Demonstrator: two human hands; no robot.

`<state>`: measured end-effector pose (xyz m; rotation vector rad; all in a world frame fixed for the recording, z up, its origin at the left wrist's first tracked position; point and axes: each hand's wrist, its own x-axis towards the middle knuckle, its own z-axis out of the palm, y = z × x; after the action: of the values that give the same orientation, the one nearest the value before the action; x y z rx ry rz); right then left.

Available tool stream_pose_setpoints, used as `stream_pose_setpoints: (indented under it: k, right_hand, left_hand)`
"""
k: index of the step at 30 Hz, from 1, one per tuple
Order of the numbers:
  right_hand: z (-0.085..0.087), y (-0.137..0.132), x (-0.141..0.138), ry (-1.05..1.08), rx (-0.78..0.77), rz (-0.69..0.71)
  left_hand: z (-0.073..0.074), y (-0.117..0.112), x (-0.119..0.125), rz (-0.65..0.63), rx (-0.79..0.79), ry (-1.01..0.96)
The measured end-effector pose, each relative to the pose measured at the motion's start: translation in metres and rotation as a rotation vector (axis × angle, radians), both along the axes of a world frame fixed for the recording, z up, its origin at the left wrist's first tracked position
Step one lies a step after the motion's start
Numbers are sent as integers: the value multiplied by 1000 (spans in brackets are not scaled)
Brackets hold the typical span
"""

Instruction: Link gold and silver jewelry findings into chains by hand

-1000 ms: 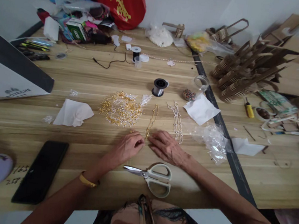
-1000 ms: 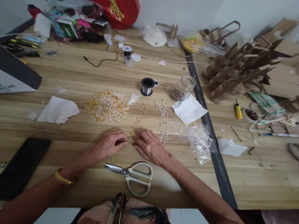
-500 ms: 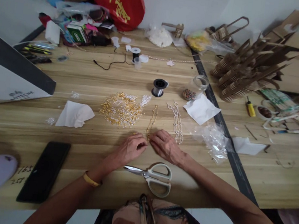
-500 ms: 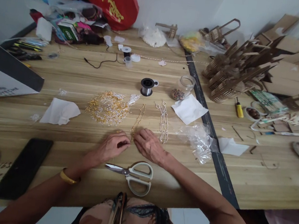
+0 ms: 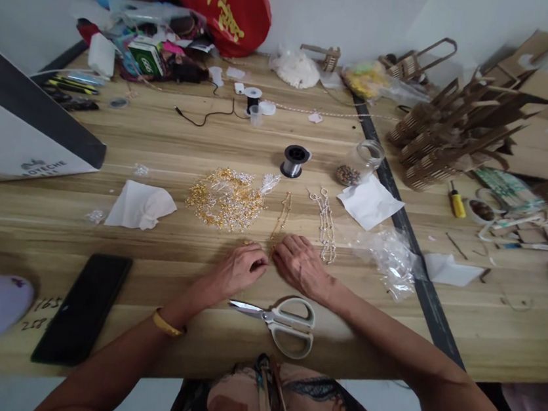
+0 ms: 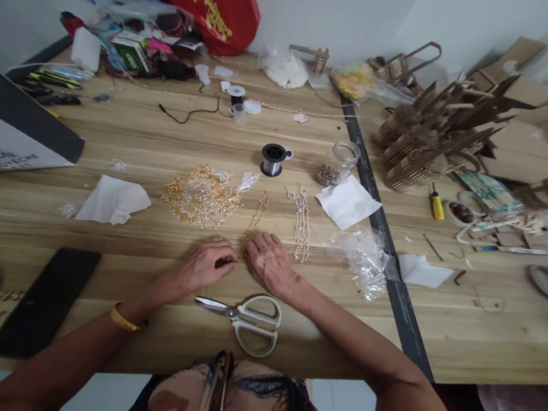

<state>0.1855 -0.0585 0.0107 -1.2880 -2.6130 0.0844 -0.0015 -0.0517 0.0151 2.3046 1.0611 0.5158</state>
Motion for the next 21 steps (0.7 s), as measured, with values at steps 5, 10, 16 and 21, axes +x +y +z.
stream_pose_setpoints:
  k: [5, 10, 16, 21]
  right_hand:
    - [-1, 1, -2, -43, -32, -34]
    - [5, 7, 4, 46, -147, -68]
    - [16, 15, 2, 256, -323, -119]
    - [21, 13, -10, 263, -393, -98]
  left_hand:
    - [-3, -1, -1, -6, 7, 17]
    - [-3, -2, -2, -35, 29, 59]
    - [-4, -7, 1, -73, 86, 122]
    - [4, -12, -2, -171, 91, 206]
